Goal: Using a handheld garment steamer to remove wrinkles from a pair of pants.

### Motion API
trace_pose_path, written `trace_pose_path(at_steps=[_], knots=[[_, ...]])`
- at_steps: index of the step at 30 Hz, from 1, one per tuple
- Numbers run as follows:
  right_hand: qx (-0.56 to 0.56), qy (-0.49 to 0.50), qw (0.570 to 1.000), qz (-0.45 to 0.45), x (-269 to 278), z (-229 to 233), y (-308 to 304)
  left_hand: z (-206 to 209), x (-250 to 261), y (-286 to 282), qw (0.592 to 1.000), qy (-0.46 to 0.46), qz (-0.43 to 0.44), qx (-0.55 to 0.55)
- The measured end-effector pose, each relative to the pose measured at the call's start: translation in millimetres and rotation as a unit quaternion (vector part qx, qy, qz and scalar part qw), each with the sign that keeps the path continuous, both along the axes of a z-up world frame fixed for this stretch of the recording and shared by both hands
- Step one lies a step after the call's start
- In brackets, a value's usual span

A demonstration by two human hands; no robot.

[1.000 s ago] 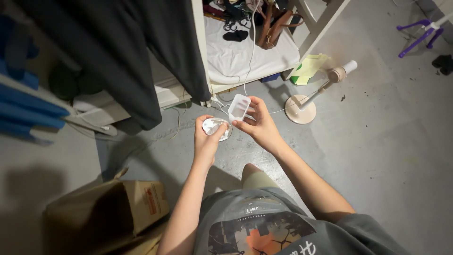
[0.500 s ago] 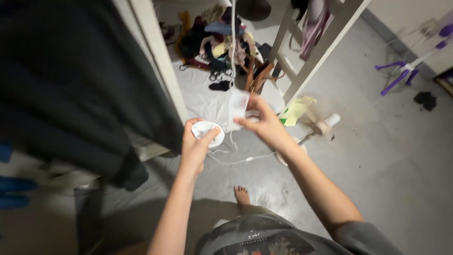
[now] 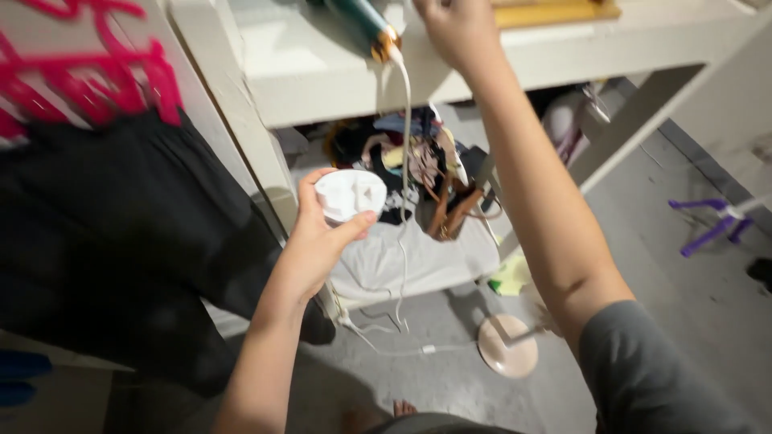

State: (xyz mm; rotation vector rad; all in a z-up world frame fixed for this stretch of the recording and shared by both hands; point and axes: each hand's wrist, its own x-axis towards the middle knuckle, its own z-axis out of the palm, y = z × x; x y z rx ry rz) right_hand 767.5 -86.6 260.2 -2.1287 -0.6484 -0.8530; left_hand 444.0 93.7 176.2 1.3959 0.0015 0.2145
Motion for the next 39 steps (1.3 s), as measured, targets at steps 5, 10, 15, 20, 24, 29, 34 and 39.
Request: trace_pose_path(at_steps=[5, 10, 15, 20, 24, 29, 34, 39], knots=[[0.052, -0.058, 0.993, 0.085, 7.3, 0.8, 7.1, 36.0, 30.5, 13.0, 0.998, 0.012, -0.016, 0.066], [0.015, -0.078, 0.997, -0.006, -101.0, 57.2, 9.4, 42.8, 48.0, 32.0, 0.992, -0.001, 0.015, 0.126], [-0.103, -0.050, 0.993, 0.008, -107.6, 70.5, 66.7, 30.4, 43.8, 45.8, 0.987, 0.036, 0.033, 0.153], [-0.285, 0.132, 0.947, -0.064, -88.2, 79.2, 106.7, 7.5, 21.7, 65.5, 0.990, 0.044, 0.049, 0.123], [-0.259, 0.180, 0.947, -0.057, -56.5, 69.0, 114.3, -15.9, 1.5, 86.9, 0.997, 0.045, 0.029, 0.054], [-0.170, 0.085, 0.982, -0.009, -101.8, 70.2, 101.9, -13.0, -25.8, 102.9, 0.994, 0.055, 0.064, 0.071], [-0.119, 0.056, 0.989, 0.062, -222.6, 77.0, 87.4, -28.0, -50.6, 101.6, 0.995, -0.073, 0.048, -0.042], [-0.136, 0.078, 0.980, 0.120, -333.7, 39.3, 65.7, -48.8, -86.1, 100.7, 0.991, -0.116, 0.058, 0.038]])
